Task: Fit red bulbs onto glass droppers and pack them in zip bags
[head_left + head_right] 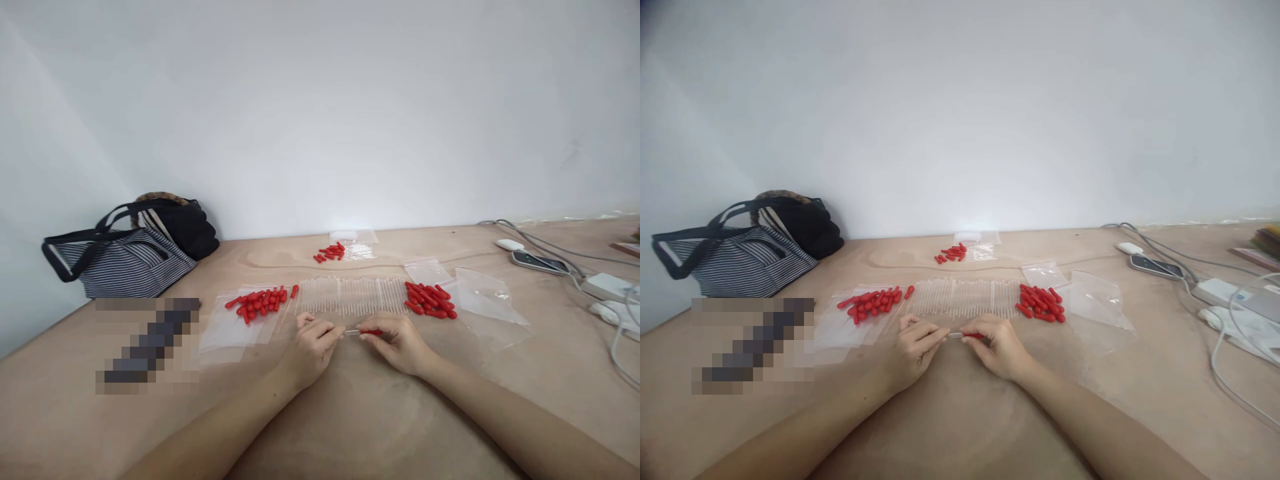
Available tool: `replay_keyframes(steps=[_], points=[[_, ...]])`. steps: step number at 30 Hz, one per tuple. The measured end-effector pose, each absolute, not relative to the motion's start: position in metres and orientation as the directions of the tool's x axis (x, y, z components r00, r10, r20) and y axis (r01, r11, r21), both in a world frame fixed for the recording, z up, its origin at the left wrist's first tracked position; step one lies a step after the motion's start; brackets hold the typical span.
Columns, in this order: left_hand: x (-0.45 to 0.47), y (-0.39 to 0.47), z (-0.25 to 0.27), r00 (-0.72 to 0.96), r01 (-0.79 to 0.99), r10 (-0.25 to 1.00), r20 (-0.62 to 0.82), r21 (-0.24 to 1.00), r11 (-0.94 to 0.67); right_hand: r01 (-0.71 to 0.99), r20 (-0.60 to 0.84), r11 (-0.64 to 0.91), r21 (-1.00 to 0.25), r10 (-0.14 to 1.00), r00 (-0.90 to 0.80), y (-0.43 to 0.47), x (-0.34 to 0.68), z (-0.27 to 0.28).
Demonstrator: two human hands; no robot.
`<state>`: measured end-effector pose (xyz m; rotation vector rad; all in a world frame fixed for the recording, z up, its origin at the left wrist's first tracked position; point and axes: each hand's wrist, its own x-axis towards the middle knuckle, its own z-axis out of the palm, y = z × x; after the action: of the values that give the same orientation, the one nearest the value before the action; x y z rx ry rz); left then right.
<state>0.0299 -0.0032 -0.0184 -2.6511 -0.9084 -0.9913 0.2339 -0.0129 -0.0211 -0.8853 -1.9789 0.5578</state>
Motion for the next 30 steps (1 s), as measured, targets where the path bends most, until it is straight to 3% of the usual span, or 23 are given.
replay_keyframes(steps=[7,13,15,18,22,30], points=[[0.032,-0.001,-0.013,0.596,0.615,0.495,0.632,0.036,-0.788,0.364,0.522,0.633,-0.683,0.772,-0.362,-0.012,0.233,-0.021],[0.034,-0.002,0.001,0.682,0.608,0.454,0.573,-0.101,-0.787,0.378,0.53,0.608,-0.698,0.794,-0.298,-0.014,0.23,-0.025],[0.027,0.002,0.005,0.635,0.685,0.506,0.583,-0.122,-0.718,0.403,0.538,0.604,-0.688,0.797,-0.276,-0.014,0.231,-0.025],[0.009,0.016,0.009,0.42,0.87,0.661,0.622,-0.069,-0.488,0.445,0.546,0.592,-0.672,0.802,-0.242,-0.013,0.234,-0.026],[-0.014,0.033,0.015,0.163,0.985,0.878,0.449,-0.025,-0.171,0.464,0.571,0.606,-0.647,0.787,-0.231,-0.01,0.235,-0.029],[-0.016,0.037,0.017,0.105,0.992,0.948,0.299,-0.096,-0.08,0.458,0.571,0.632,-0.625,0.771,-0.282,-0.011,0.234,-0.03]])
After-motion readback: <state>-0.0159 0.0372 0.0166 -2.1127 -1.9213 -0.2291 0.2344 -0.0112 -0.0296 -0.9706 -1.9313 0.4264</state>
